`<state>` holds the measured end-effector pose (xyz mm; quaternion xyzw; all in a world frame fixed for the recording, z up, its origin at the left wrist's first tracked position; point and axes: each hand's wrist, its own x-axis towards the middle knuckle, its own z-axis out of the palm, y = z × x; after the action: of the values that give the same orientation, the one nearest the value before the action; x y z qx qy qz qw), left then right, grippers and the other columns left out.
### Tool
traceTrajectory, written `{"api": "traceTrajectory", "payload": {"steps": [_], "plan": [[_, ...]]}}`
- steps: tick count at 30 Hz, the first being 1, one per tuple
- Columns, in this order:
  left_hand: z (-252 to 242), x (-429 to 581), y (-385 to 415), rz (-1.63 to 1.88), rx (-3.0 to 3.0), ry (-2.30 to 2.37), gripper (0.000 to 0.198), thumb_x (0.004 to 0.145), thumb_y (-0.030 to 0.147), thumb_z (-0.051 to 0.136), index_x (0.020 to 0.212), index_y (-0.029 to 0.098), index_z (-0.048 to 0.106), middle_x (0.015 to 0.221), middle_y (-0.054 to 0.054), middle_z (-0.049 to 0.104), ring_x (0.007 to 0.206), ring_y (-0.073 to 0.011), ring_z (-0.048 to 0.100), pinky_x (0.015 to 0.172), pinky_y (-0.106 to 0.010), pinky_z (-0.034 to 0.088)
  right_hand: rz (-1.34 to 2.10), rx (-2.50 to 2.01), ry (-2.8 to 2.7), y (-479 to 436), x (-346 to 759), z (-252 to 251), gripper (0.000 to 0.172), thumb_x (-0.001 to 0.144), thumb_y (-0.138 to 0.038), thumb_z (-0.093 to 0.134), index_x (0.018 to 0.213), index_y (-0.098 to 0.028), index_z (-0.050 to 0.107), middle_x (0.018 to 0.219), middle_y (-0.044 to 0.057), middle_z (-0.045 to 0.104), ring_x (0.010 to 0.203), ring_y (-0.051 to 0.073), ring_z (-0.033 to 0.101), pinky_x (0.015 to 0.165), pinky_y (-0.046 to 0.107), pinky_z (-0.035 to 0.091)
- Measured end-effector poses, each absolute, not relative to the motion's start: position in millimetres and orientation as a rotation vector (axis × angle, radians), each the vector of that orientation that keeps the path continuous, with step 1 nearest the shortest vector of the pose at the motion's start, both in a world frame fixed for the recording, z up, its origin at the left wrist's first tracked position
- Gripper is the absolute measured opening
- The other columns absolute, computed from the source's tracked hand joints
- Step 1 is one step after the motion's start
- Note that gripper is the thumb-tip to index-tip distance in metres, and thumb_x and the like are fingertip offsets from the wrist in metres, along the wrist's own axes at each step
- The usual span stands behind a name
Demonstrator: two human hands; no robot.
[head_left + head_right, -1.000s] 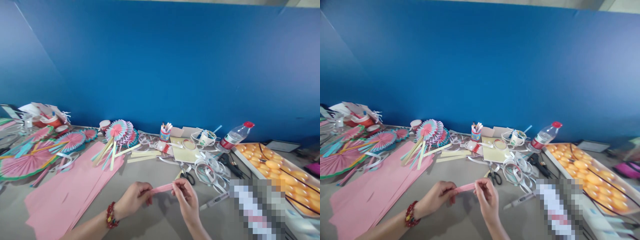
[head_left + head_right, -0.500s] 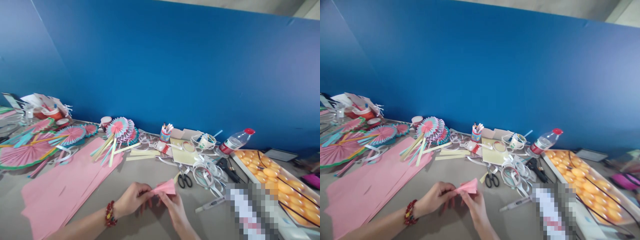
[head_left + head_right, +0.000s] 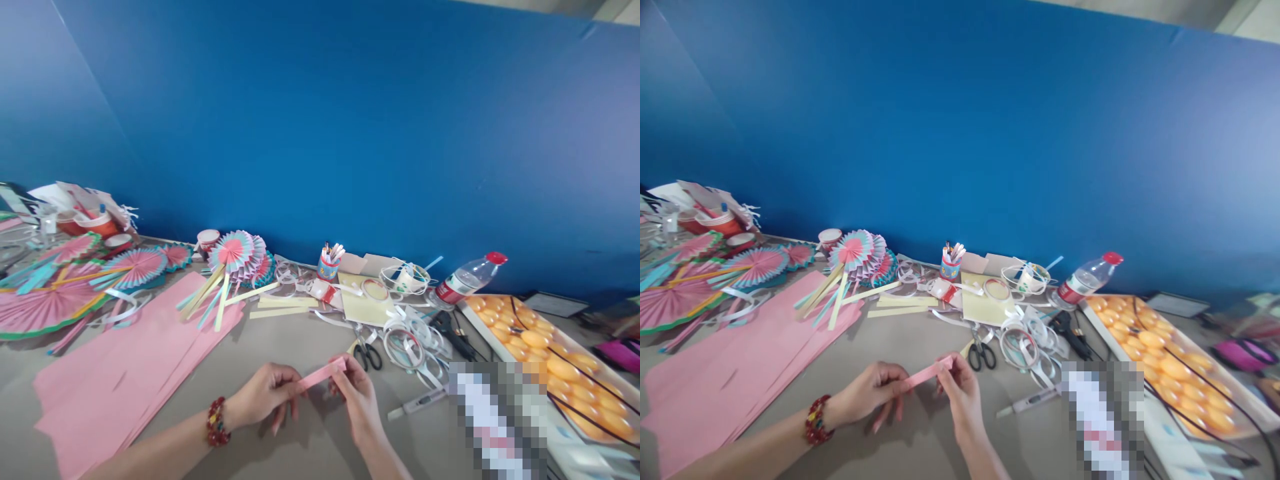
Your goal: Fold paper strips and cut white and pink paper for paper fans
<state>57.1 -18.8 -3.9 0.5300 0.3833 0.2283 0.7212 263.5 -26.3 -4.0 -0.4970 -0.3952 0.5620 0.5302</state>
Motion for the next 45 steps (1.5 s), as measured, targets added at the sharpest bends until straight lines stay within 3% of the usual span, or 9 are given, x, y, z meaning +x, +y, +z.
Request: {"api": "traceTrajectory", "payload": {"steps": [3, 12, 17, 21, 31, 34, 39, 42, 45], "plan": [[-8, 54, -15, 0.464, 1.106, 0.781, 0.051, 0.084, 0.063, 0.059, 0.088, 0.013, 0.061, 0.066, -0.005, 0.071, 0.031, -0.0063, 0.05, 0.032, -0.015, 0.03, 1.347, -1.178, -0.923, -25, 267, 0, 0.044, 0.07, -0.056, 0.079, 0.088, -0.018, 0.066, 0.063, -0.003, 0.053, 0.054, 0.009, 0.045, 0.051, 0.021, 0.037], [7, 49, -9, 0.367, 0.931, 0.569, 0.042, 0.087, 0.054, 0.064, 0.097, 0.014, 0.058, 0.058, -0.003, 0.068, 0.031, -0.008, 0.049, 0.036, -0.016, 0.033, 1.357, -1.179, -0.906, -26, 268, 6, 0.041, 0.072, -0.055, 0.078, 0.085, -0.018, 0.067, 0.061, -0.002, 0.055, 0.055, 0.01, 0.047, 0.051, 0.021, 0.041], [8, 48, -10, 0.349, 0.911, 0.418, 0.035, 0.086, 0.045, 0.069, 0.097, 0.015, 0.055, 0.076, -0.009, 0.073, 0.053, -0.0149, 0.067, 0.051, -0.02, 0.043, 1.398, -1.135, -0.981, -28, 268, 5, 0.037, 0.075, -0.053, 0.075, 0.083, -0.018, 0.066, 0.065, -0.001, 0.057, 0.057, 0.011, 0.05, 0.053, 0.022, 0.042], [6, 50, -12, 0.359, 0.912, 0.448, 0.038, 0.085, 0.046, 0.071, 0.099, 0.014, 0.055, 0.084, -0.011, 0.073, 0.065, -0.0184, 0.071, 0.061, -0.025, 0.05, 1.478, -1.128, -1.095, -31, 265, 4, 0.038, 0.077, -0.055, 0.074, 0.086, -0.019, 0.067, 0.068, 0.0, 0.059, 0.06, 0.013, 0.053, 0.058, 0.024, 0.044], [4, 57, -18, 0.475, 1.016, 0.64, 0.043, 0.085, 0.056, 0.064, 0.085, 0.014, 0.056, 0.07, -0.006, 0.071, 0.046, -0.0121, 0.063, 0.047, -0.02, 0.046, 1.395, -1.151, -1.35, -36, 258, 2, 0.035, 0.079, -0.051, 0.072, 0.093, -0.02, 0.068, 0.073, 0.0, 0.06, 0.065, 0.014, 0.053, 0.061, 0.024, 0.042], [1, 55, -16, 0.406, 0.879, 0.548, 0.041, 0.085, 0.053, 0.067, 0.087, 0.014, 0.057, 0.07, -0.007, 0.072, 0.044, -0.0136, 0.063, 0.043, -0.02, 0.046, 1.462, -1.08, -1.322, -37, 258, 2, 0.033, 0.077, -0.047, 0.076, 0.094, -0.02, 0.067, 0.076, 0.001, 0.06, 0.067, 0.014, 0.054, 0.061, 0.024, 0.042], [-3, 53, -17, 0.255, 0.617, 0.389, 0.033, 0.086, 0.046, 0.065, 0.088, 0.015, 0.056, 0.063, -0.01, 0.071, 0.04, -0.0186, 0.063, 0.041, -0.025, 0.05, 1.69, -0.938, -1.171, -38, 256, 5, 0.049, 0.071, -0.046, 0.082, 0.109, -0.022, 0.064, 0.078, 0.0, 0.06, 0.069, 0.014, 0.054, 0.06, 0.024, 0.041], [-4, 53, -18, 0.221, 0.575, 0.361, 0.027, 0.089, 0.041, 0.06, 0.09, 0.014, 0.057, 0.068, -0.012, 0.072, 0.045, -0.0203, 0.066, 0.044, -0.027, 0.052, 1.714, -0.969, -1.119, -38, 253, 7, 0.044, 0.069, -0.047, 0.083, 0.101, -0.021, 0.066, 0.076, 0.0, 0.059, 0.066, 0.013, 0.052, 0.059, 0.023, 0.041], [-3, 54, -18, 0.249, 0.574, 0.332, 0.036, 0.09, 0.047, 0.059, 0.094, 0.011, 0.061, 0.077, -0.015, 0.073, 0.056, -0.0214, 0.07, 0.054, -0.029, 0.055, 1.653, -1.005, -1.111, -37, 254, 6, 0.037, 0.07, -0.047, 0.082, 0.09, -0.02, 0.066, 0.075, -0.001, 0.058, 0.064, 0.012, 0.051, 0.058, 0.023, 0.041]]}}
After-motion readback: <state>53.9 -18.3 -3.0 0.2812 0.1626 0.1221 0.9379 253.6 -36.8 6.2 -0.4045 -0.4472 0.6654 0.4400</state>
